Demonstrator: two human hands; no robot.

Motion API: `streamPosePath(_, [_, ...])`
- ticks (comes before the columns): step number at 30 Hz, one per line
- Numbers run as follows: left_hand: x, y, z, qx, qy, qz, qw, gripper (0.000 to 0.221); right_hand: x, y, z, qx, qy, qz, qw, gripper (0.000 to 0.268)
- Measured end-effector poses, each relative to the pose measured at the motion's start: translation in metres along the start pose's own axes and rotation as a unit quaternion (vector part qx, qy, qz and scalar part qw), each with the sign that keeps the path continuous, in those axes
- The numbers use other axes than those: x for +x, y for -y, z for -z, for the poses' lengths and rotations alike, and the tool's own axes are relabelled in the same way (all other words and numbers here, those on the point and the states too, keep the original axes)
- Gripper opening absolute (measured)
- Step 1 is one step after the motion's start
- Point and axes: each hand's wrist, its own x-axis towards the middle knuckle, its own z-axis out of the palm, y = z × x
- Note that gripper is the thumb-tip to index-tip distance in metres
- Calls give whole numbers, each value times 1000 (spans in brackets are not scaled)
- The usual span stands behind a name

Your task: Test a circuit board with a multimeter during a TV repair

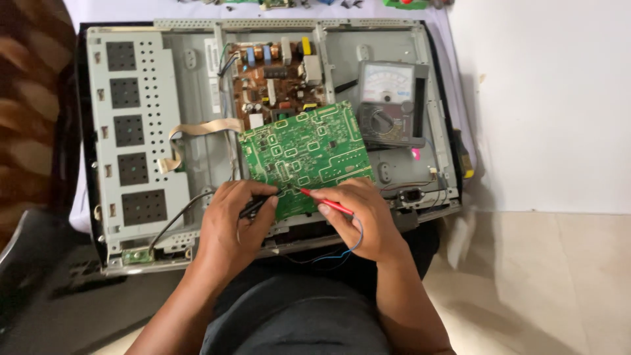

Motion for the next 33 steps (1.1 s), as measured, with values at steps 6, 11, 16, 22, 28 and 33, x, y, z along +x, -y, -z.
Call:
streamPosePath(6, [-1,-5,2,-20,-14,0,1000,12,-2,-6,2,-37,13,14,999,18])
streamPosePath(11, [-1,-5,1,-18,-18,-10,1000,11,-3,-6,-3,-26,-1,10,1000,18])
streamPosePath(16, [0,-11,4,-17,-8,-5,1000,10,-2,-5,-4,-27,-11,18,999,18])
streamPosePath(22, [0,-11,4,-17,-12,3,1000,11,-3,-5,-4,-49,-3,9,999,17])
streamPosePath(28, [0,-10,4,-20,-7,-1,1000,11,-3,-6,-3,-43,3,20,999,17])
streamPosePath(33, [-1,-10,3,-21,-7,4,1000,11,-4,-7,-3,-40,4,15,999,18])
